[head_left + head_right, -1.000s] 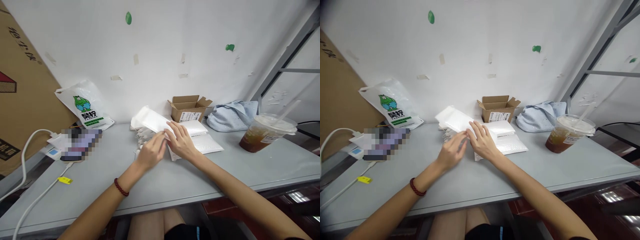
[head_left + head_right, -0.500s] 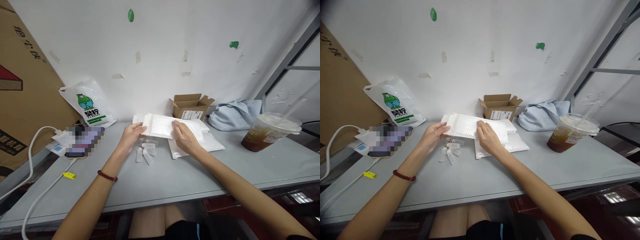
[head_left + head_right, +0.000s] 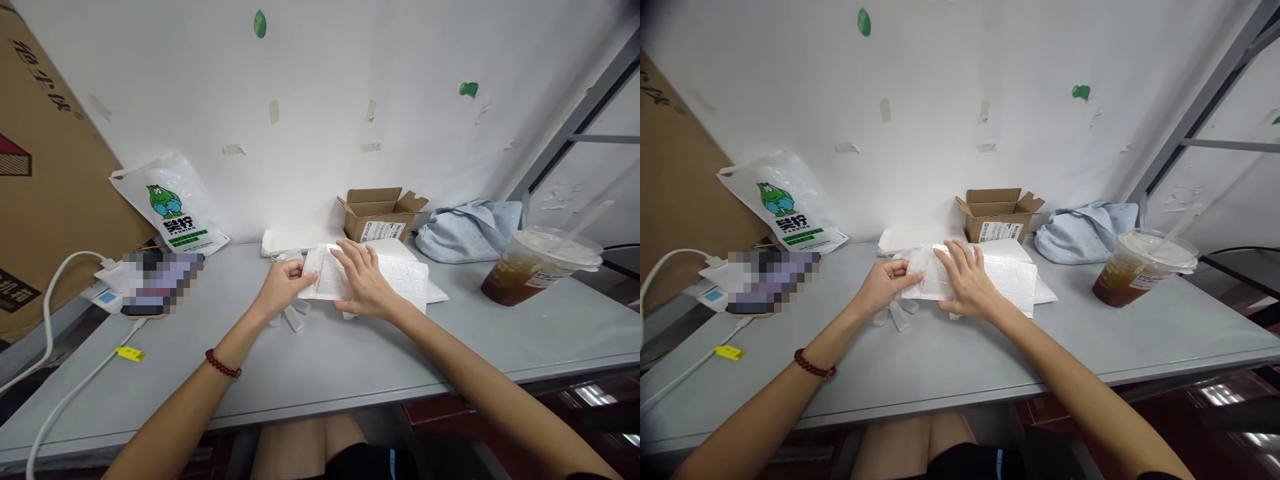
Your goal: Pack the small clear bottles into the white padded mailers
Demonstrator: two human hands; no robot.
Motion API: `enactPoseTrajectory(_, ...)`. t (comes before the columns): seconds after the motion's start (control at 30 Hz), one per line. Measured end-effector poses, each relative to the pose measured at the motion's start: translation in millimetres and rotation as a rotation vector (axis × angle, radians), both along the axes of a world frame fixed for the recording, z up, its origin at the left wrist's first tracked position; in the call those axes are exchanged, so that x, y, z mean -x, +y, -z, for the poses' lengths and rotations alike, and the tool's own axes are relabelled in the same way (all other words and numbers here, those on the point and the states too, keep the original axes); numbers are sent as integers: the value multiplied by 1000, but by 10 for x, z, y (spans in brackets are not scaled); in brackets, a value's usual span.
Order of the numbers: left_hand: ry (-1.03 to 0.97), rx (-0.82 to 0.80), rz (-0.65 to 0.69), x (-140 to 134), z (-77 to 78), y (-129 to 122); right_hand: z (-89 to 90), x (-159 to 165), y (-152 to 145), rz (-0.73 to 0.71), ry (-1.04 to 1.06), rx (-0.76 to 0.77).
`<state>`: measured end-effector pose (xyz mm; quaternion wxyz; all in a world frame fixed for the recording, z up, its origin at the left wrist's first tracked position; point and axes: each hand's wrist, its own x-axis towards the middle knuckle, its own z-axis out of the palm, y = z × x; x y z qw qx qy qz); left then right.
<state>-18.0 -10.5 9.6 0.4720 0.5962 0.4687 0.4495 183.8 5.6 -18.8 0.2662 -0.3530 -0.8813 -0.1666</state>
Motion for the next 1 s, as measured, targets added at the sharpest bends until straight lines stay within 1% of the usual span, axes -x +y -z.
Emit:
enactPoseTrajectory(0.13,19,22,-34,22,15,17,-13,-16,9,-19,5,-77)
enactPoseTrajectory(0.27,77,43,-80,44,12,36,-26,-14,17,-74,45,-105)
enactPoseTrajectory(0.33,113,45,-101,92,-11,56,-25,-25,38,-89,86,-104)
enactPoseTrajectory(0.4,157,41,-90,187,-48,83,-23,-48,68,-82,135,-114)
enactPoseTrajectory(0.5,268,51,-42,393,-112,130,-28,-96,114,-60,221,-125)
enactPoseTrajectory(0.57,393,43,5,520,-143,153,-33,-127,138,-42,283,-106)
enactPoseTrajectory(0.63,533,-6,99,589,-154,164,-33,-150,158,-23,327,-78)
enactPoseTrajectory(0.73,680,-141,261,553,-123,152,-17,-166,177,-13,324,-42)
enactPoseTrajectory(0.8,722,-222,328,471,-76,132,-3,-164,180,-14,303,-19)
enactPoseTrajectory(0.9,740,-288,356,364,3,109,9,-152,171,-17,281,10)
enactPoseTrajectory(1.0,744,-298,306,357,26,110,7,-140,159,-12,272,36)
